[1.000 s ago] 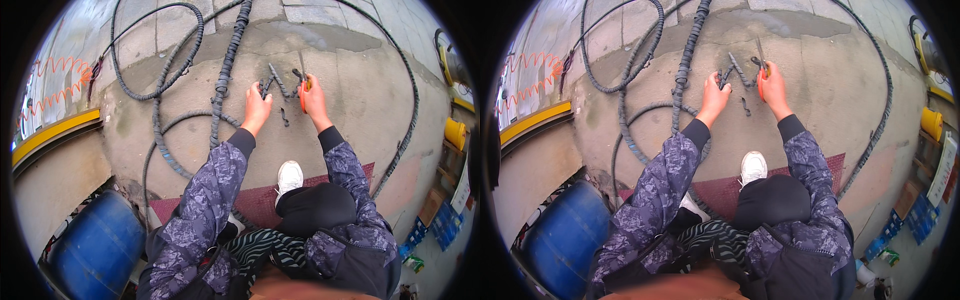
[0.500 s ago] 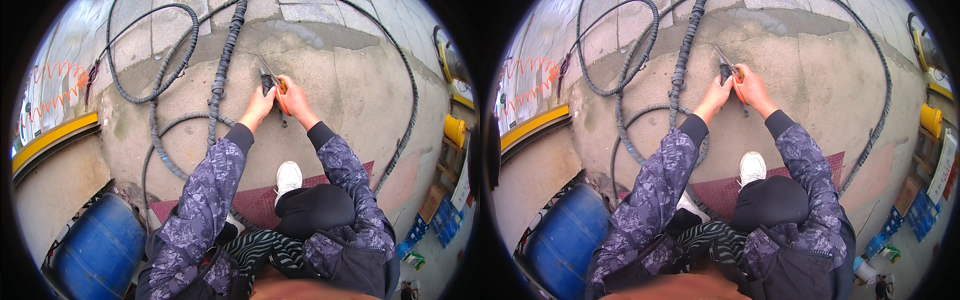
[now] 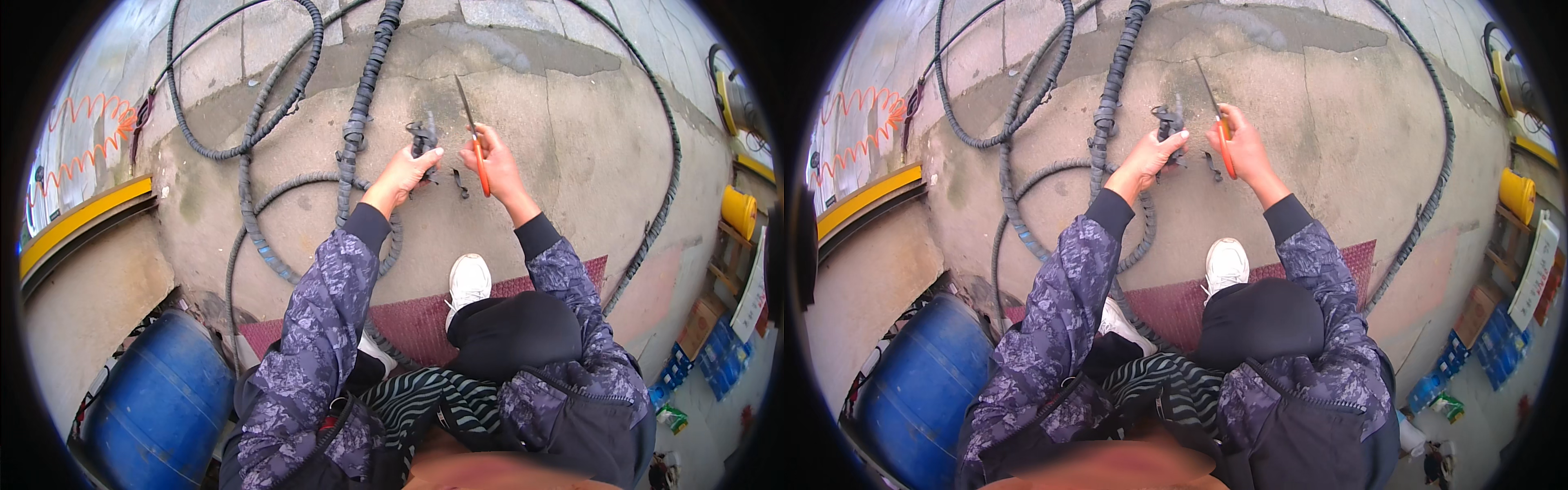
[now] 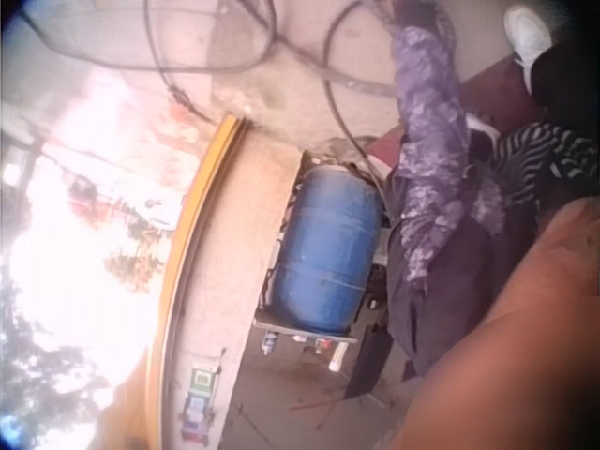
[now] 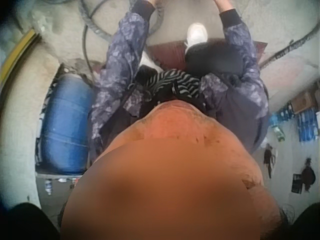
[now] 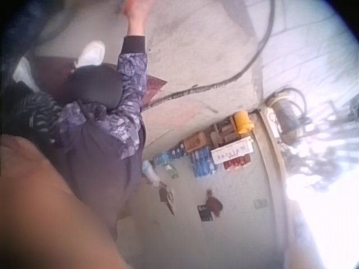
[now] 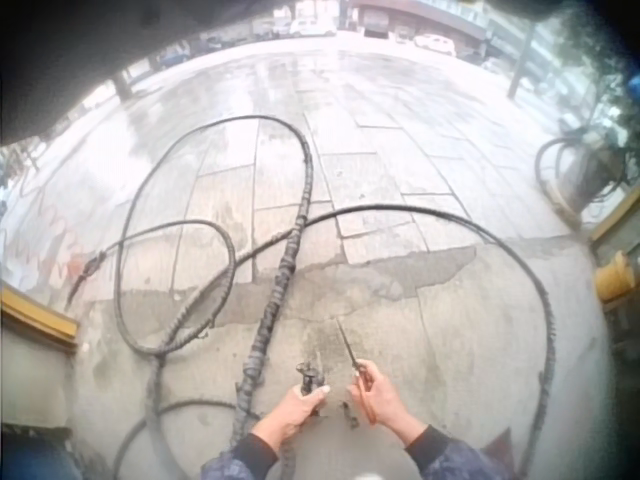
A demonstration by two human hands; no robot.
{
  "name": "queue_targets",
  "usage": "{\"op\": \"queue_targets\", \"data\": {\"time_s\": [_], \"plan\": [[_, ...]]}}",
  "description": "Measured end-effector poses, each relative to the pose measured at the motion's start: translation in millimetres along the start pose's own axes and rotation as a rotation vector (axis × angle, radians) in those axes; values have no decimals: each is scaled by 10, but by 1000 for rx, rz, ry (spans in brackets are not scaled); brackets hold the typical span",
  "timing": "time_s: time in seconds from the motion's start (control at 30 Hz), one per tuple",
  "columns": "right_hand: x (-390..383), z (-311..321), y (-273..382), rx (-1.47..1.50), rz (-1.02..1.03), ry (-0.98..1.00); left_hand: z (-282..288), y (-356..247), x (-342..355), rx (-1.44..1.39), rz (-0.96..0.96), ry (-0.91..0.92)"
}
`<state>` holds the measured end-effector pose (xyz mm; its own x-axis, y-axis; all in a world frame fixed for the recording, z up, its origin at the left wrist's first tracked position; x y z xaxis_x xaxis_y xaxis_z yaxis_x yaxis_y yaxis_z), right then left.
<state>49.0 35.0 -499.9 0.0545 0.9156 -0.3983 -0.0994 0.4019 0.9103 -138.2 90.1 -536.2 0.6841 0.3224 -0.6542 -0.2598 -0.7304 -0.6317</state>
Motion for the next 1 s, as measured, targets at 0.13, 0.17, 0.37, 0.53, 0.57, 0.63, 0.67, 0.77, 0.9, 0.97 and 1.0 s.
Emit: {"op": "queue_targets", "data": {"time_s": [0.13, 0.17, 0.37, 0.53, 0.57, 0.63, 0.67, 0.77, 0.9, 0.97, 1.0], "plan": [[-210, 38, -25, -551, -33, -108, 147, 182, -153, 9, -42, -104], [-263, -47, -34, -544, 27, -127, 155, 275, -200, 15, -43, -132], [-197, -439, -196, -857, 108, -173, -34, 733, -440, -22, -72, -200], [-119, -519, -220, -872, 139, -198, -103, 799, -485, -60, -104, -175], [-123, -540, -201, -870, 154, -194, -105, 794, -480, -69, -113, -169], [-112, -574, -211, -857, 103, -158, -107, 775, -466, -71, -127, -168], [-108, -577, -258, -755, 42, -129, -112, 763, -466, -70, -133, -164], [-138, -608, -289, -497, -17, -125, -163, 732, -486, -144, -156, -106], [-175, -811, -258, 27, 7, 49, -208, 679, -602, -189, -150, 14], [-228, -856, -249, 141, -89, 102, -197, 645, -692, -193, -169, 65], [-257, -895, -231, 158, -128, 127, -177, 601, -742, -132, -207, 69]]}}
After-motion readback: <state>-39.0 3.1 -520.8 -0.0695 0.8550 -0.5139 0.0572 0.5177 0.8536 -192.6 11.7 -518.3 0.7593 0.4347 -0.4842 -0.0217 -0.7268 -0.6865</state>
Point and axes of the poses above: each hand's wrist, its own x-axis towards the middle knuckle, its own z-axis out of the back of the hand, y = z × x, the point moved 8 cm from there along x, towards the middle knuckle, and after that the axes turned 15 degrees about y, right-handed, at the moved point
